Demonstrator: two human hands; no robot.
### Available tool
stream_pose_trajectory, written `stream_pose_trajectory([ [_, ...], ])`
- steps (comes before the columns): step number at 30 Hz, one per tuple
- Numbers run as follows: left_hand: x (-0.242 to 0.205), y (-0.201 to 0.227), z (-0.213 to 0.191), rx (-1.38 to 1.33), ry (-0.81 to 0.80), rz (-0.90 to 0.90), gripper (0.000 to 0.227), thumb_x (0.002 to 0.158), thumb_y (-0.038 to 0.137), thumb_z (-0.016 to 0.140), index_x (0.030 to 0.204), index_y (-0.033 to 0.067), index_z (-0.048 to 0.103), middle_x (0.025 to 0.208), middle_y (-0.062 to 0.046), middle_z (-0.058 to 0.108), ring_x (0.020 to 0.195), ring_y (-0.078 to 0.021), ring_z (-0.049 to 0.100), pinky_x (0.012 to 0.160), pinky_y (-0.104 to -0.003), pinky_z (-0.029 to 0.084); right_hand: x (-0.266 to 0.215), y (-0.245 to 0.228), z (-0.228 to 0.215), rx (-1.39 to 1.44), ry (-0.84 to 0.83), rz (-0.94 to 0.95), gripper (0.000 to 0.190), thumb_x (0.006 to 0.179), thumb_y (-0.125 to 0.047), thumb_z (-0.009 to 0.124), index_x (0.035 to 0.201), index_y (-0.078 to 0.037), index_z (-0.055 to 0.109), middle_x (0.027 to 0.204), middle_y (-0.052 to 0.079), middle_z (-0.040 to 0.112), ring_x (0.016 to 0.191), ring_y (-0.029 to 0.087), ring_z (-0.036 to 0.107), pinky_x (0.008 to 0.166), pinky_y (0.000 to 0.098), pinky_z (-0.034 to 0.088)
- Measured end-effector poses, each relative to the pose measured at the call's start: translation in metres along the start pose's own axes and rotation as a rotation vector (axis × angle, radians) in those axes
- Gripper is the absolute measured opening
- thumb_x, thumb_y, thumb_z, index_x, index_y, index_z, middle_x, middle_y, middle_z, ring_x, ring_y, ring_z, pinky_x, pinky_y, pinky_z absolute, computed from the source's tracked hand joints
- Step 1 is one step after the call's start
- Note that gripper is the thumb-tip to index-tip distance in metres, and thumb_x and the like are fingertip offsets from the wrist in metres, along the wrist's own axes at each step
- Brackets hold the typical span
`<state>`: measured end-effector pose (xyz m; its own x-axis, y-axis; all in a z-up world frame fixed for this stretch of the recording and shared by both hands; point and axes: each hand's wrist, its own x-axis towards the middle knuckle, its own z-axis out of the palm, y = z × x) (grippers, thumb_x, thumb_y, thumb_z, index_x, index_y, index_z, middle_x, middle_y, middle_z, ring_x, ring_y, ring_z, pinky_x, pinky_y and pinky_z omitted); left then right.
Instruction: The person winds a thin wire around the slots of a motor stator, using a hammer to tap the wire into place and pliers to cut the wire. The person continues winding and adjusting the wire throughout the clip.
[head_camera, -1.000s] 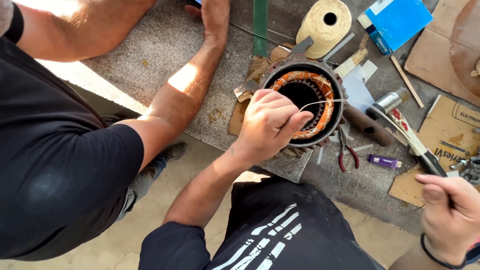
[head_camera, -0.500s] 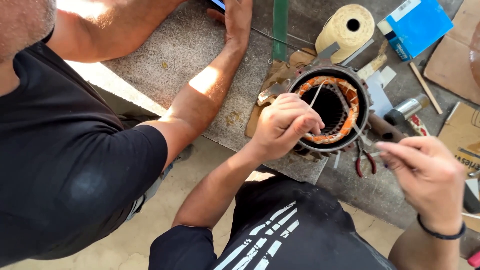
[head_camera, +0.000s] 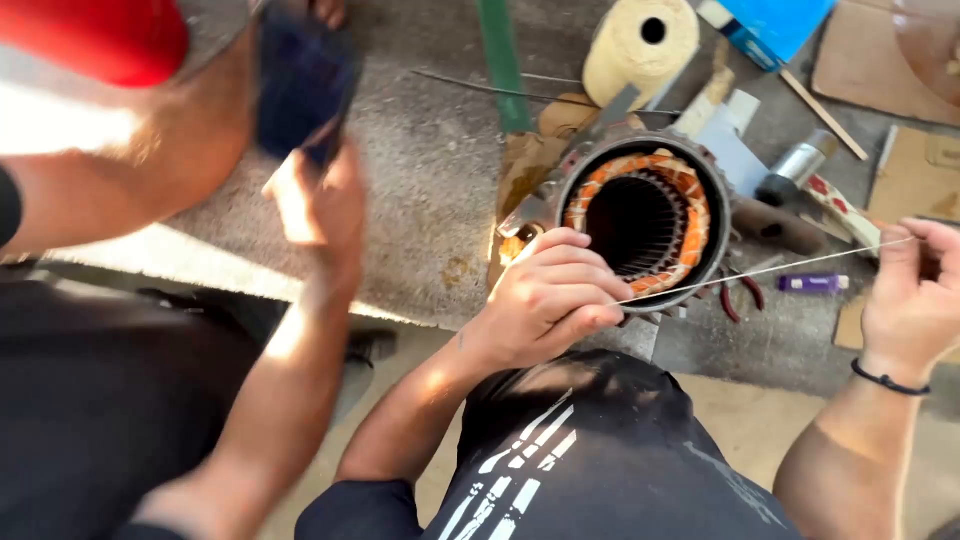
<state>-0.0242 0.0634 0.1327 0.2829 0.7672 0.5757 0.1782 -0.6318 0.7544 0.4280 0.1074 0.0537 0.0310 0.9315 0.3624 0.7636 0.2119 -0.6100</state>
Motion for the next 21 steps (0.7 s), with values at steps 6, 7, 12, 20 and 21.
stream_pose_trajectory([
  [6, 0.004, 0.003, 0.003, 0.009, 0.025, -0.006, 0.032, 0.106, 0.022, 0.052, 0.083, 0.0083, 0.071, 0.098, -0.002, 0.077, 0.09, -0.0219, 0.071, 0.107, -0.043, 0.04, 0.008, -0.011, -0.022, 0.053, 0.149, 0.293, 0.039, 0.129, -0.022, 0.037, 0.132, 0.003, 0.066, 0.103, 0.011, 0.066, 0.077, 0.017, 0.055, 0.081, 0.0277, 0.045],
  [7, 0.004, 0.005, 0.001, -0.004, 0.018, -0.012, 0.032, 0.106, 0.022, 0.052, 0.083, 0.0083, 0.071, 0.098, -0.002, 0.077, 0.09, -0.0219, 0.071, 0.107, -0.043, 0.04, 0.009, -0.021, -0.025, 0.043, 0.148, 0.304, 0.039, 0.129, -0.022, 0.037, 0.132, 0.003, 0.066, 0.103, 0.011, 0.066, 0.077, 0.017, 0.055, 0.081, 0.0277, 0.045],
  [12, 0.006, 0.008, -0.006, -0.064, -0.024, -0.086, 0.032, 0.107, 0.022, 0.048, 0.092, 0.0074, 0.072, 0.104, -0.003, 0.077, 0.096, -0.0245, 0.071, 0.107, -0.047, 0.043, 0.045, -0.112, -0.013, 0.15, 0.029, -0.358, 0.024, 0.133, 0.005, 0.04, 0.128, 0.023, 0.054, 0.099, 0.042, 0.063, 0.11, 0.055, 0.065, 0.088, 0.0538, 0.053],
  [20, 0.006, 0.012, -0.004, -0.032, -0.024, -0.093, 0.036, 0.108, 0.032, 0.047, 0.092, 0.0102, 0.071, 0.106, -0.001, 0.076, 0.099, -0.0238, 0.072, 0.113, -0.046, 0.039, 0.114, -0.235, 0.039, 0.277, -0.256, -0.92, 0.023, 0.103, 0.0, 0.054, 0.094, 0.009, 0.073, 0.092, 0.027, 0.075, 0.08, 0.034, 0.076, 0.066, 0.0395, 0.06],
  [21, 0.005, 0.01, -0.003, -0.031, -0.017, -0.087, 0.034, 0.107, 0.032, 0.05, 0.092, 0.01, 0.071, 0.105, -0.002, 0.076, 0.098, -0.0236, 0.073, 0.114, -0.046, 0.038, 0.12, -0.252, 0.047, 0.339, -0.334, -0.963, 0.021, 0.099, 0.002, 0.055, 0.091, 0.005, 0.074, 0.093, 0.024, 0.074, 0.079, 0.031, 0.076, 0.065, 0.0373, 0.063],
])
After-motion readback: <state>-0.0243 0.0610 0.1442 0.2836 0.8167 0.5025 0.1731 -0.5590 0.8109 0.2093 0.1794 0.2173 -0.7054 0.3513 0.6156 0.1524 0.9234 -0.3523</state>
